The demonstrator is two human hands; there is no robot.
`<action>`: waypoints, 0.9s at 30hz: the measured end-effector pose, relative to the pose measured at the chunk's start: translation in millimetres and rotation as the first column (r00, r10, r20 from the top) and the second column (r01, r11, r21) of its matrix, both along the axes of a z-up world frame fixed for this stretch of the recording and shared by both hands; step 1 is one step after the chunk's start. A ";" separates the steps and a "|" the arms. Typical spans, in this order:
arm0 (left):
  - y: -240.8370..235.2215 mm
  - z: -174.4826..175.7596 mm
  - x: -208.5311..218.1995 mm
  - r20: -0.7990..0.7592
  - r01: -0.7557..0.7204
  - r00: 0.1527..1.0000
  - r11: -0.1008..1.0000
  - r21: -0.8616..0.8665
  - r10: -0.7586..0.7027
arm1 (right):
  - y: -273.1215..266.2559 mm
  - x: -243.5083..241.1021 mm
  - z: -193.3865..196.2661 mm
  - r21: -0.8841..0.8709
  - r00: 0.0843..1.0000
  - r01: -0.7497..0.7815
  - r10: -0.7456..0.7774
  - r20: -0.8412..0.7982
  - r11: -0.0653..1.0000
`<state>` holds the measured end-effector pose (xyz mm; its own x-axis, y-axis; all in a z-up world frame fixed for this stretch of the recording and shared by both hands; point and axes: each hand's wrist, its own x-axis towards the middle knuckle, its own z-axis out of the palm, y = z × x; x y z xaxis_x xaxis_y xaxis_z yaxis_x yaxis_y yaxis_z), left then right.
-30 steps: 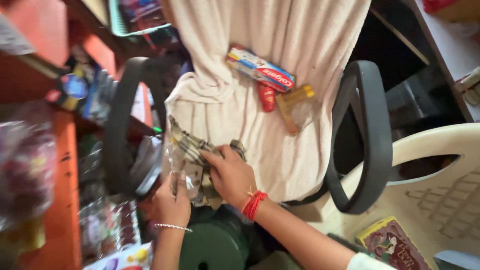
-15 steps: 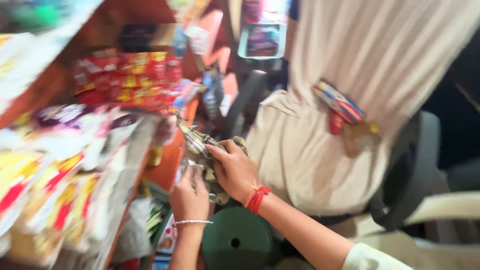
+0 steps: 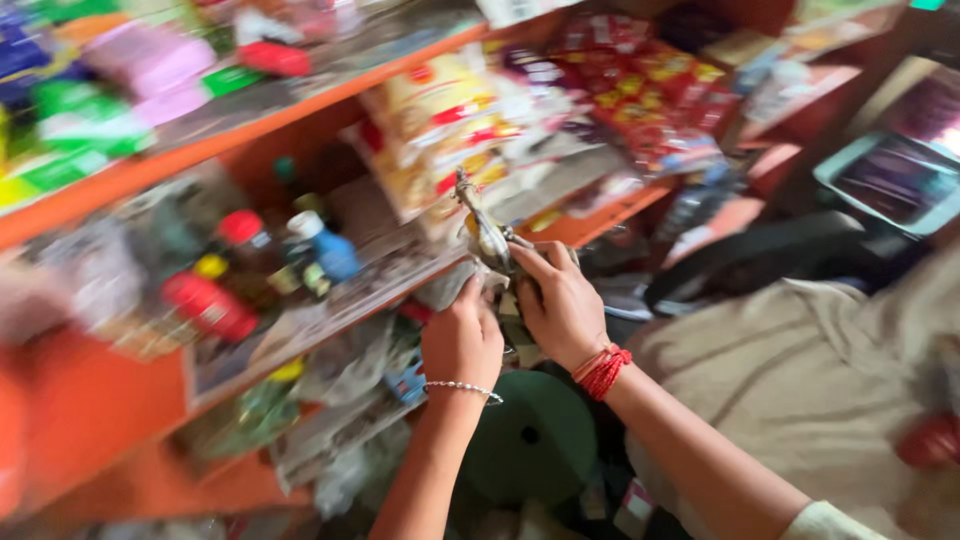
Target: The person wipes various packaged food items and a box with a cloth, then places them on a shelf. The person also wipes a plastic chair and cleans small bottles before placing them on the shelf.
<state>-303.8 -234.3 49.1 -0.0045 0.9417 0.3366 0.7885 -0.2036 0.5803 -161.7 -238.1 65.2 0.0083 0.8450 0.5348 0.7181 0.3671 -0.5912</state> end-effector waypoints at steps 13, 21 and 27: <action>-64.3 37.4 -164.4 0.024 -0.389 0.921 0.920 0.053 0.389 | 5.7 -151.2 20.3 -0.036 0.895 -0.445 0.445 -0.001 0.895; -96.0 55.0 -279.5 0.000 -0.504 0.863 0.863 0.041 0.505 | 9.4 -238.6 29.4 0.046 0.821 -0.570 0.569 0.042 0.820; -91.7 41.3 -340.6 -0.217 -0.664 0.725 0.747 0.030 0.653 | 4.9 -293.1 31.6 -0.006 0.780 -0.625 0.624 0.034 0.781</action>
<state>-644.5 -326.0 90.5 -0.5673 0.7420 0.3573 0.8126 0.4339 0.3890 -454.8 -233.2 96.8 -0.5374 0.6563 0.5295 0.3489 0.7447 -0.5689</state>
